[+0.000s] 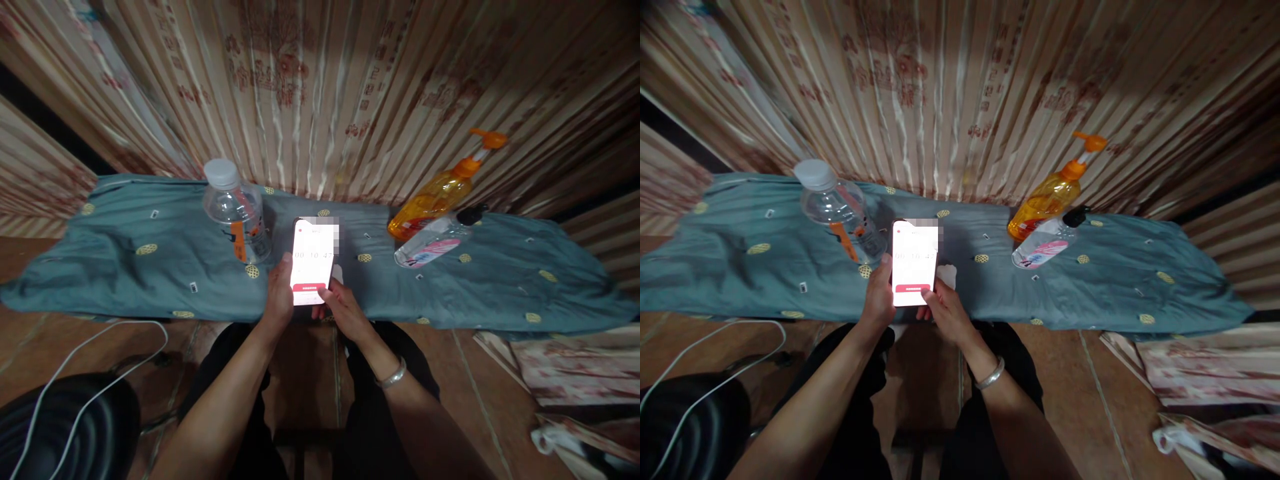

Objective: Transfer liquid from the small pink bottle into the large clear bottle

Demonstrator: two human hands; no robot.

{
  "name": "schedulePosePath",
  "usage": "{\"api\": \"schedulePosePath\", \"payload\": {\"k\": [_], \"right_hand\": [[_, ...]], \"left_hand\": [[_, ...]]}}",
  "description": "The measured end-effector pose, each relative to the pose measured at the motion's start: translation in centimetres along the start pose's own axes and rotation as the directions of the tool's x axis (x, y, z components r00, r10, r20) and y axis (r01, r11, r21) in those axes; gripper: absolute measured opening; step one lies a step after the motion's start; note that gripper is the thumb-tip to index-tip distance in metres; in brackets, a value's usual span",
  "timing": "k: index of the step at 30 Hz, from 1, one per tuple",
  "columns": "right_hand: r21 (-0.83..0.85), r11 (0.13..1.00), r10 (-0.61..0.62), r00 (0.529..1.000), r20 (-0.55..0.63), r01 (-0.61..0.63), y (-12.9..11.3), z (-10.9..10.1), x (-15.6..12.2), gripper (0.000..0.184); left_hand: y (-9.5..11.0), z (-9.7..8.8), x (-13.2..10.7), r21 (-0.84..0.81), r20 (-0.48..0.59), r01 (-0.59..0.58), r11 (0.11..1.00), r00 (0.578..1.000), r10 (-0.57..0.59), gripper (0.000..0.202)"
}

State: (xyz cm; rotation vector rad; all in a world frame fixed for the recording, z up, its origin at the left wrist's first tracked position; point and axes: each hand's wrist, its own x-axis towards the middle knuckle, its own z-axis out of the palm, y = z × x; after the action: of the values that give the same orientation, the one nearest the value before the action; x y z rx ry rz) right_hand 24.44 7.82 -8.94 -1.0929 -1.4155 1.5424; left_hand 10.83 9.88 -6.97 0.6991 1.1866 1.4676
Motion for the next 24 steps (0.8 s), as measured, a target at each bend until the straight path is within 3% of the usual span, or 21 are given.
{"api": "schedulePosePath", "payload": {"k": [14,24], "right_hand": [[-0.06,0.997,-0.051,0.997,-0.059,0.048,0.0,0.3,-0.3,0.022],[-0.132,0.99,-0.055,0.996,-0.064,0.046,0.2,0.1,-0.7,0.026]], "left_hand": [[-0.9,-0.6,0.4,-0.009,0.019,0.035,0.999,0.999,-0.034,0.061],[-0.3,-1.6,0.6,-0.002,0.129,0.061,0.998,0.99,-0.061,0.038]]}}
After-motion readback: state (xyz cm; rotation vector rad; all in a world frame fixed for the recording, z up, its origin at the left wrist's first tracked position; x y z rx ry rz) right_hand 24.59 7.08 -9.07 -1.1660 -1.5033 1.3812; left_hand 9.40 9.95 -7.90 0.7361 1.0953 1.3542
